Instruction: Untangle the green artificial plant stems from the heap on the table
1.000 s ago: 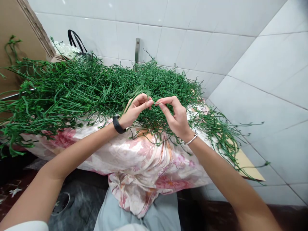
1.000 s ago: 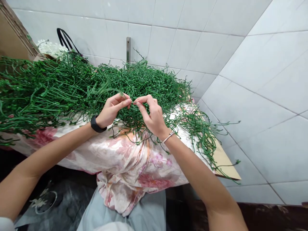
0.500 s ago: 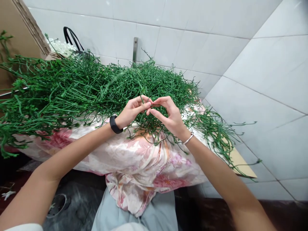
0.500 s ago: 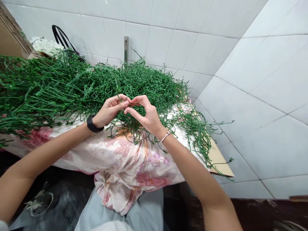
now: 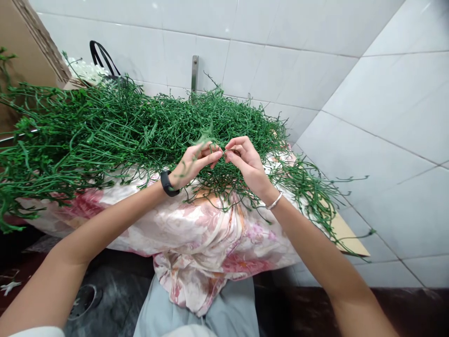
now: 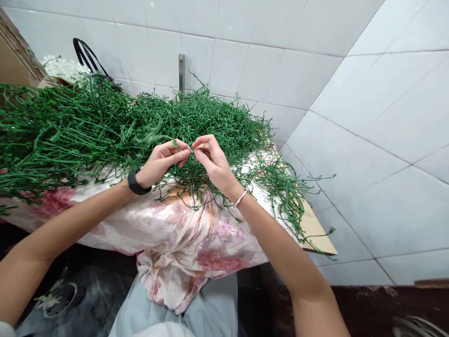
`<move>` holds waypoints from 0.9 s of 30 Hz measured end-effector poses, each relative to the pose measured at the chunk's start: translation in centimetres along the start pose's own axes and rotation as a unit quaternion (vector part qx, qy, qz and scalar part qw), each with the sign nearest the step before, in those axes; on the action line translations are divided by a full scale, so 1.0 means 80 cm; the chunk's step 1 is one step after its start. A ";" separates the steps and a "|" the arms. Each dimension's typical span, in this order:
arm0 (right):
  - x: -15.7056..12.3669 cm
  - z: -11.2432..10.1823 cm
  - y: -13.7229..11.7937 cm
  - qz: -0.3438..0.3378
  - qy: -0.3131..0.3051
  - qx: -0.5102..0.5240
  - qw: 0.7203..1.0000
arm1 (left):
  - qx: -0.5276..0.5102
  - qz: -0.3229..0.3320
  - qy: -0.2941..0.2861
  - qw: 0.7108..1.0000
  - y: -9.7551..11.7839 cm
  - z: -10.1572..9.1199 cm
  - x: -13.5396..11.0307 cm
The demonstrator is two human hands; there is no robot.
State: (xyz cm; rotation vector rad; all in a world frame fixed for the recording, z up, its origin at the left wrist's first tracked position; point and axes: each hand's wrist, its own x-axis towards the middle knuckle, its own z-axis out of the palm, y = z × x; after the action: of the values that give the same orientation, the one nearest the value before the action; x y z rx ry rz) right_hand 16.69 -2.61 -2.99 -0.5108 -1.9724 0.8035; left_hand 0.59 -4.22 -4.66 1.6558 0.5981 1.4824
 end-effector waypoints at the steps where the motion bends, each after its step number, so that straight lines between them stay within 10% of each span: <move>1: -0.001 0.000 0.001 -0.007 -0.001 -0.027 1.000 | 0.007 -0.007 0.005 1.000 0.000 0.000 0.000; 14: -0.002 -0.004 0.004 -0.188 0.009 -0.313 0.931 | 0.026 -0.041 0.015 0.999 -0.001 -0.003 -0.001; 23: -0.002 0.000 -0.002 0.016 0.000 -0.148 0.989 | 0.029 -0.024 -0.001 0.999 -0.008 -0.003 0.000; 27: -0.003 -0.001 -0.003 0.001 0.004 -0.180 0.984 | 0.026 -0.028 0.012 0.999 -0.006 -0.005 -0.001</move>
State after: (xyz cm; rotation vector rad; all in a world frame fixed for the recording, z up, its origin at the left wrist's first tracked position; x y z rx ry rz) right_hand 16.89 -2.94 -2.92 -0.7232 -2.1191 0.4432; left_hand 0.30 -3.91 -5.06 1.6498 0.6960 1.4587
